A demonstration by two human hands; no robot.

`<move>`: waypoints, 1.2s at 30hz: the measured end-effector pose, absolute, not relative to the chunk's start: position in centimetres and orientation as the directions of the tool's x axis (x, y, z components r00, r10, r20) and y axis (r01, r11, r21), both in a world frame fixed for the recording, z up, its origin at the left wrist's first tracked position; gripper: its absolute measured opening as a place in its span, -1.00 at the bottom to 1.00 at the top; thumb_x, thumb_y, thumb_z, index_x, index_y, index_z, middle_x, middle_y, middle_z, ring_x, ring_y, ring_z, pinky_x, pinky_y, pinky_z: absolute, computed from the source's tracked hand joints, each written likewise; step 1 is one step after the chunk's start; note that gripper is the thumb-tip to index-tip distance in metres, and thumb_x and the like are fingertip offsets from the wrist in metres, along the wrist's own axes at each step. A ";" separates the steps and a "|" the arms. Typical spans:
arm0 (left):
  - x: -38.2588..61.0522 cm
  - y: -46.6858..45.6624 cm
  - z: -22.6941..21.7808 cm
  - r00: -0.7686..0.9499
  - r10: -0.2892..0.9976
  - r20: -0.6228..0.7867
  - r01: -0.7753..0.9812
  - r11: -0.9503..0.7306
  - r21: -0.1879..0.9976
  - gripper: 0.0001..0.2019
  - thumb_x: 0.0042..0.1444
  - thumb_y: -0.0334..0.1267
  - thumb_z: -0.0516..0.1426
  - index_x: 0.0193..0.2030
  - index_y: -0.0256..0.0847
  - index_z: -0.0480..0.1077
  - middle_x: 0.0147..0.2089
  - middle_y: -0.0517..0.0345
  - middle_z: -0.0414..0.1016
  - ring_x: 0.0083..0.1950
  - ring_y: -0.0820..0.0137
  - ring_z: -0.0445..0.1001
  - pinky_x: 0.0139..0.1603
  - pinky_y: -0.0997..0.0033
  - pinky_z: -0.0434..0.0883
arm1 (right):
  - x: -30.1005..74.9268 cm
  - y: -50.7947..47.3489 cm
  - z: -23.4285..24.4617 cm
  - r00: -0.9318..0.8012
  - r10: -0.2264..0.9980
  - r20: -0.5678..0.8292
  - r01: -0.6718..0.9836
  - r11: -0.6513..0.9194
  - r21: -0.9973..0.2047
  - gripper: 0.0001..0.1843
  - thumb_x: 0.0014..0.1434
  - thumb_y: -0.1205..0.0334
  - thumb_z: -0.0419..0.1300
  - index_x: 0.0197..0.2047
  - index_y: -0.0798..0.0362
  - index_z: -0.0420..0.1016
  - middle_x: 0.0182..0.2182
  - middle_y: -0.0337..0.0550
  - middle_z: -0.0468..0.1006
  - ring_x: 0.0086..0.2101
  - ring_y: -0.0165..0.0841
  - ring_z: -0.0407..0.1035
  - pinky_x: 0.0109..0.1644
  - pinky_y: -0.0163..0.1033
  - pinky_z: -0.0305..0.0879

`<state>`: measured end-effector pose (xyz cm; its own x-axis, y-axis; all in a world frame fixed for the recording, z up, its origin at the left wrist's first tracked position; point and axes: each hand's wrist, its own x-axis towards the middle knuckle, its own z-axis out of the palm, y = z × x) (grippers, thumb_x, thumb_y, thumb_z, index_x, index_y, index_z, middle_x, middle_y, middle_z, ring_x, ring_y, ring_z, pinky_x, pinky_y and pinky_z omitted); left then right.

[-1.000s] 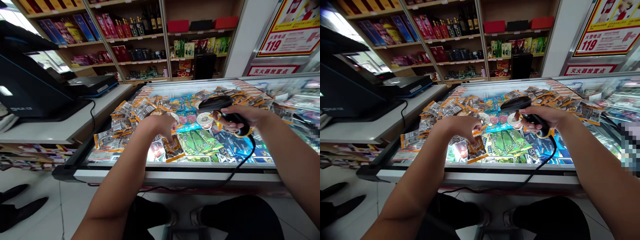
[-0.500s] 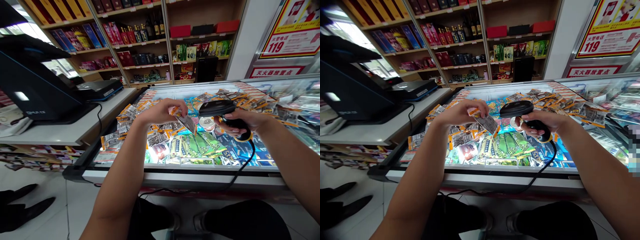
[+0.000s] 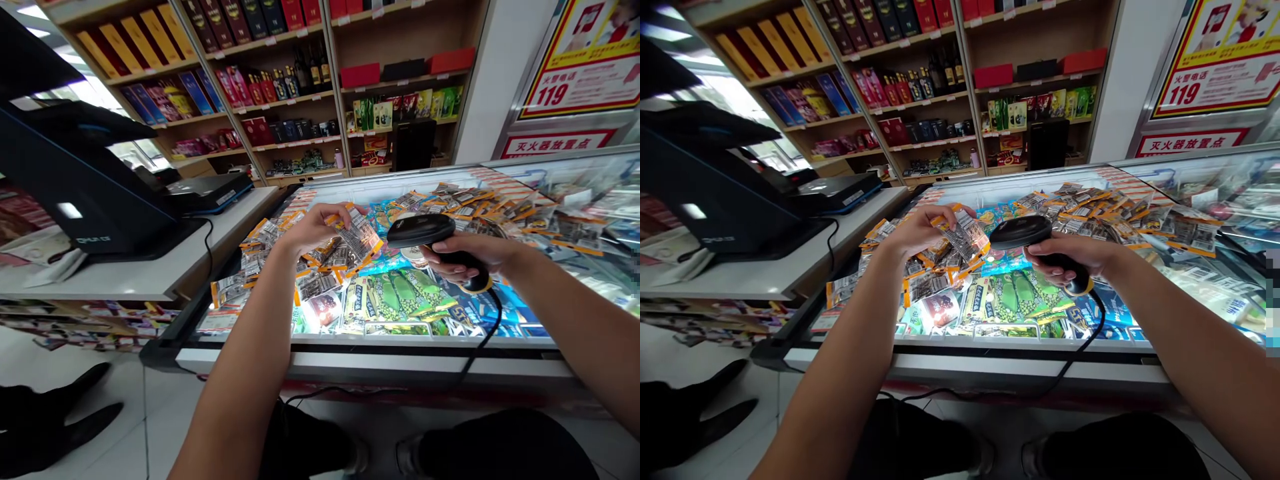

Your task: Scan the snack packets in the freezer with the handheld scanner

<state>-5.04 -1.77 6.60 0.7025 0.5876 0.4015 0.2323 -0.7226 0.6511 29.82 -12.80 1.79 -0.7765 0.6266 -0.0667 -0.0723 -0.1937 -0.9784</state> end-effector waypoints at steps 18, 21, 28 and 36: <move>-5.2 -1.6 6.6 0.708 0.589 0.390 0.110 -0.637 0.763 -0.90 -0.05 -0.43 0.17 -0.35 -0.17 0.43 0.19 -0.10 0.62 0.27 0.12 0.55 0.15 0.10 0.48 | 30.2 -12.8 2.2 -0.800 0.591 -0.104 -0.083 -0.281 -0.956 -0.63 0.42 -0.06 0.25 -0.27 0.04 0.37 -0.57 -0.34 0.24 -0.67 -0.57 -0.06 -0.63 -0.40 -0.07; -5.1 -1.5 6.4 0.709 0.606 0.360 0.143 -0.623 0.769 -0.95 0.03 -0.37 0.22 -0.34 -0.18 0.44 0.18 -0.12 0.62 0.15 0.17 0.61 0.09 0.13 0.49 | 30.3 -12.7 2.0 -0.797 0.592 -0.116 -0.074 -0.287 -0.955 -0.62 0.41 -0.08 0.26 -0.28 0.04 0.37 -0.56 -0.33 0.27 -0.67 -0.57 -0.06 -0.62 -0.39 -0.06; -4.8 -1.9 7.0 0.679 0.630 0.378 0.209 -0.658 0.723 -0.89 0.11 -0.26 0.28 -0.21 -0.17 0.53 0.13 -0.07 0.61 0.19 0.20 0.56 0.17 0.18 0.47 | 30.2 -13.1 3.0 -0.686 0.722 -0.093 -0.038 -0.163 -0.986 -0.65 0.39 -0.08 0.28 -0.16 0.05 0.44 -0.55 -0.30 0.31 -0.66 -0.52 0.02 -0.58 -0.32 0.00; -5.2 -0.2 6.8 0.408 0.821 0.399 0.457 -0.562 0.690 -0.64 0.33 0.07 0.14 0.02 -0.16 0.50 -0.01 0.00 0.59 -0.06 0.24 0.53 -0.07 0.27 0.44 | 31.9 -11.3 3.3 -0.396 0.910 -0.127 -0.277 -0.250 -0.928 -0.68 0.36 -0.03 0.32 -0.18 0.02 0.38 -0.50 -0.31 0.29 -0.61 -0.49 0.06 -0.56 -0.30 0.06</move>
<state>-5.18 -0.17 6.81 0.4079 0.8214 0.3987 0.4570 -0.5617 0.6897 31.88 -11.31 3.32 -0.3956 0.9096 -0.1268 -0.2768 -0.2497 -0.9279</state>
